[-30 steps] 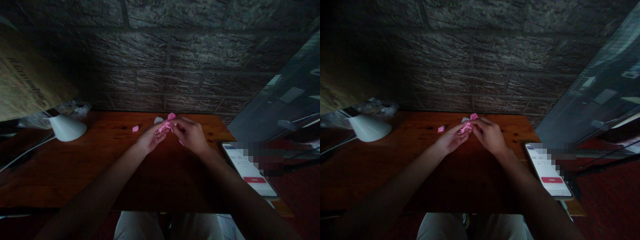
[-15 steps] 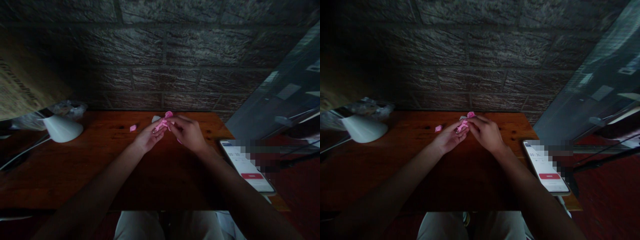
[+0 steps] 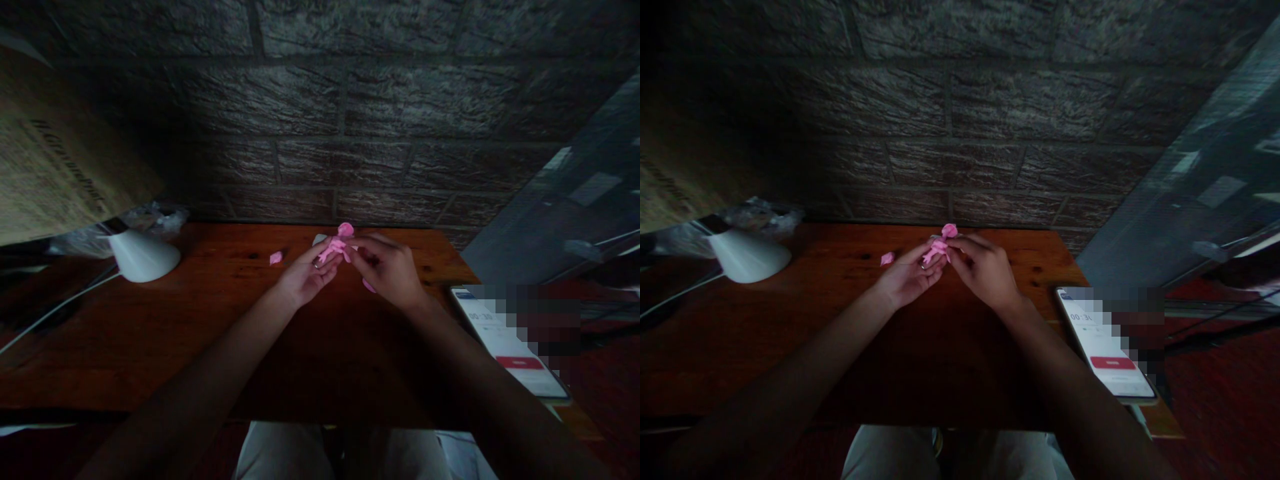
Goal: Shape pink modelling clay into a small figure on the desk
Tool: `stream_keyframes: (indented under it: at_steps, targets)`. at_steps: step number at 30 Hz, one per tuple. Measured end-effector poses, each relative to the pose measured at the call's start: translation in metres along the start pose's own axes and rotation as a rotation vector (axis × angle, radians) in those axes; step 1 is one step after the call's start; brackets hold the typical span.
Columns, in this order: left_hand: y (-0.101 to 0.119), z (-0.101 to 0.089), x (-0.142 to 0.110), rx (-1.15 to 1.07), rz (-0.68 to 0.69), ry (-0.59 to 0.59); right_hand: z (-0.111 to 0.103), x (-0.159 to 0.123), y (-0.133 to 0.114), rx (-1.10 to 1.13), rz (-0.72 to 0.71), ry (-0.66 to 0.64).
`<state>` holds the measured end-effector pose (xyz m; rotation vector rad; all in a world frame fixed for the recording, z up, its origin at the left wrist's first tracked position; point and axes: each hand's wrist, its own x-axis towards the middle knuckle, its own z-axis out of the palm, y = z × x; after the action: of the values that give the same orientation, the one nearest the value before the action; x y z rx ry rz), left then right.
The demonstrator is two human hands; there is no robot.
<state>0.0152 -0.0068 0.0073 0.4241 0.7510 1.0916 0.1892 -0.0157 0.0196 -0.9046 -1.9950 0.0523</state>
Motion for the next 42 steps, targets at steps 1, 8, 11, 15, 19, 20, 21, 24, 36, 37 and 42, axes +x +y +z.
stream_keyframes:
  at_steps: [1, 8, 11, 15, 19, 20, 21, 24, 36, 37, 42]
  targets:
    - [-0.0002, 0.0000, 0.0001, 0.005, 0.000, -0.002, -0.0001, -0.0001, 0.0002, -0.003, 0.006, -0.003]
    - [0.0004, 0.0018, -0.0012, 0.026, -0.015, 0.011, -0.0012, 0.0006, 0.0012, 0.000, -0.020, -0.013]
    - [0.0009, 0.0036, -0.0025, 0.021, -0.023, 0.023, -0.0019, 0.0011, 0.0015, -0.013, -0.045, -0.019]
    - [0.0008, 0.0052, -0.0038, 0.015, -0.026, 0.039, -0.0043, 0.0018, 0.0023, -0.012, -0.049, -0.036]
    - [0.0003, 0.0046, -0.0034, 0.010, -0.031, 0.042, -0.0056, 0.0020, 0.0034, -0.013, -0.049, -0.052]
    - [0.0003, 0.0042, -0.0031, 0.011, -0.030, 0.036, -0.0055, 0.0018, 0.0036, -0.015, -0.051, -0.053]
    - [0.0004, 0.0039, -0.0028, 0.013, -0.027, 0.029, -0.0052, 0.0016, 0.0037, -0.017, -0.052, -0.052]
    - [0.0009, 0.0034, -0.0023, 0.016, -0.019, 0.021, -0.0040, 0.0011, 0.0039, -0.023, -0.055, -0.046]
    - [0.0027, 0.0060, -0.0045, -0.005, -0.035, 0.058, -0.0073, 0.0026, 0.0018, -0.011, 0.004, -0.065]
    - [0.0032, 0.0058, -0.0044, -0.012, -0.031, 0.058, -0.0080, 0.0028, 0.0017, -0.002, 0.024, -0.051]
    - [0.0096, 0.0014, -0.0014, -0.010, 0.012, 0.064, -0.0085, 0.0035, 0.0024, 0.037, 0.143, 0.019]
